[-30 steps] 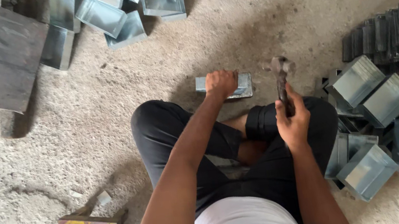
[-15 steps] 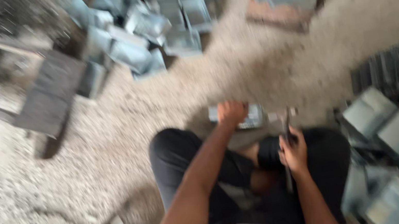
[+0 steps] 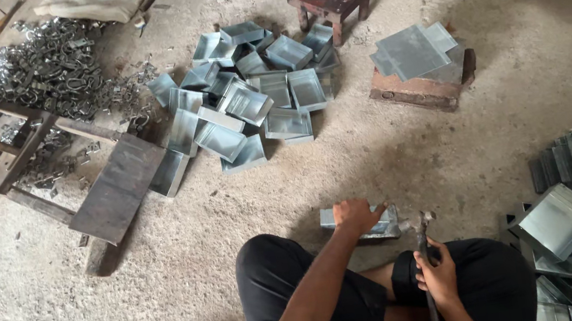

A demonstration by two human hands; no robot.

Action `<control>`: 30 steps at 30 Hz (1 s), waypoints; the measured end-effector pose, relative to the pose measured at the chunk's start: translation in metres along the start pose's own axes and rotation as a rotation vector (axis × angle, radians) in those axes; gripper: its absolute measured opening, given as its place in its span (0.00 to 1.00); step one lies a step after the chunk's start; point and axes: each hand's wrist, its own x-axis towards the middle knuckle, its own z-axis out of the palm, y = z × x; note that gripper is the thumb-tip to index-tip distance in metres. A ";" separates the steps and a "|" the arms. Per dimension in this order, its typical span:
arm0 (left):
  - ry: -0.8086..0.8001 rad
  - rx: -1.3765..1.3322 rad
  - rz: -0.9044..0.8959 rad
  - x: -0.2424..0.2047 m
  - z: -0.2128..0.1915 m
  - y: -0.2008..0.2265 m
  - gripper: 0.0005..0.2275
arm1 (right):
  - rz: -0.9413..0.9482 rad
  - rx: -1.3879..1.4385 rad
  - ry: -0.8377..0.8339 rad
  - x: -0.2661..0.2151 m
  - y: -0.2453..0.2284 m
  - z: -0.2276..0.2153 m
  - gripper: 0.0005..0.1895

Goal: The person sits on the floor and uses a hammer to strike small rectangular metal pieces placed on a metal block. They repeatedly pick up pieces, position them, and hammer them before moving them aside.

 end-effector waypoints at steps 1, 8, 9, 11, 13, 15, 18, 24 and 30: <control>0.001 0.007 0.000 0.002 0.000 -0.001 0.34 | -0.006 0.002 0.005 0.002 -0.001 0.002 0.27; 0.004 0.009 0.011 -0.003 -0.001 0.000 0.34 | -0.031 0.026 -0.002 0.000 0.003 0.001 0.28; 0.002 0.014 0.011 -0.001 -0.003 -0.001 0.34 | -0.034 0.028 -0.003 0.002 0.001 0.003 0.28; 0.005 0.017 0.007 0.000 -0.005 -0.001 0.34 | -0.011 -0.001 0.014 0.003 -0.002 0.006 0.28; 0.017 0.013 -0.002 0.001 -0.004 -0.001 0.34 | -0.002 -0.020 0.023 0.001 -0.004 0.007 0.28; 0.030 0.005 0.008 0.001 0.000 -0.002 0.32 | -0.008 -0.027 0.023 -0.002 -0.007 0.007 0.29; 0.047 0.018 0.013 0.002 0.004 -0.004 0.31 | -0.027 0.004 0.004 -0.006 -0.011 0.008 0.30; -0.068 0.022 -0.021 0.001 -0.003 -0.002 0.32 | 0.037 -0.053 0.019 -0.012 -0.024 0.014 0.31; -0.069 0.051 -0.012 -0.006 -0.010 0.003 0.33 | 0.023 -0.040 -0.001 -0.015 -0.024 0.014 0.31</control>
